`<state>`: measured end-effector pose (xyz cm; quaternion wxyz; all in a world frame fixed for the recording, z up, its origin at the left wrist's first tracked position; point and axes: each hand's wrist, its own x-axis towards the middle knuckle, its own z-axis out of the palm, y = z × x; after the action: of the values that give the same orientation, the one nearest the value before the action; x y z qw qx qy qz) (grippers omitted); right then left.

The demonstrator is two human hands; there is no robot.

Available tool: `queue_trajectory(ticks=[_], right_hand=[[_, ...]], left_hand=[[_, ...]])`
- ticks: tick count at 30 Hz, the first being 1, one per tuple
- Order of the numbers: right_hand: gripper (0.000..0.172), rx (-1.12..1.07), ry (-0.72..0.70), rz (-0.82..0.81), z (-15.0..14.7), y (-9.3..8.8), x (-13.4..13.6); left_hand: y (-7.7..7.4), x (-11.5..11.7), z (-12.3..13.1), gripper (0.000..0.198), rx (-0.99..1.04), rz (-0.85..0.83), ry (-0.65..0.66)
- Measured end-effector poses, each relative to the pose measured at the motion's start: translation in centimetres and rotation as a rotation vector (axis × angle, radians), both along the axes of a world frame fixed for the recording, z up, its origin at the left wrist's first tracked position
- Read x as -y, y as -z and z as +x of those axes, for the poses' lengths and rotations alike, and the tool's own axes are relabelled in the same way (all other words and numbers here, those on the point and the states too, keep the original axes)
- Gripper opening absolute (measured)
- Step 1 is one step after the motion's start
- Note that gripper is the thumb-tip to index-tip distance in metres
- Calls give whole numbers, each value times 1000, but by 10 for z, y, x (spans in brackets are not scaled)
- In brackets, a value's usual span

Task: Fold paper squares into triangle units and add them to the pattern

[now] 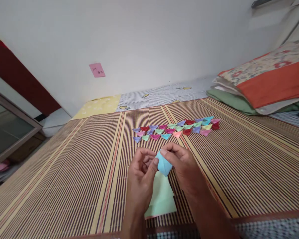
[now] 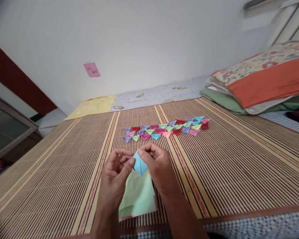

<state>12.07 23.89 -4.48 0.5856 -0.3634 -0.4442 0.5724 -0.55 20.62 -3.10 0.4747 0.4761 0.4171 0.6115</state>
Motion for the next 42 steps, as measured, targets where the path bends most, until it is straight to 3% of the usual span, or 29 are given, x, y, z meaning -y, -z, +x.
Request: queue_trajectory(ticks=[4, 6, 11, 13, 20, 25, 29, 33, 42], right_hand=[[16, 29, 23, 38, 1, 2, -1], [12, 63, 29, 82, 5, 1, 0], [18, 277, -136, 272, 21, -7, 3], [17, 397, -142, 374, 24, -10, 5], [6, 502, -38, 461, 23, -14, 6], [13, 508, 47, 497, 22, -12, 4], [6, 530, 66, 549, 22, -14, 5], [18, 616, 31, 648, 20, -15, 6], [13, 675, 166, 645, 12, -11, 5]], left_hand=[[0, -2, -5, 13, -83, -17, 63], [4, -5, -10, 14, -41, -63, 31], [14, -11, -23, 19, 83, -120, -39], [15, -11, -25, 21, 99, -120, -30], [14, -9, -29, 22, 58, -70, 54], [11, -7, -30, 25, 26, -73, 141], [9, -8, -28, 22, 69, -58, 131], [10, -10, -28, 21, 97, -40, 139], [4, -4, -13, 17, -91, 2, 45]])
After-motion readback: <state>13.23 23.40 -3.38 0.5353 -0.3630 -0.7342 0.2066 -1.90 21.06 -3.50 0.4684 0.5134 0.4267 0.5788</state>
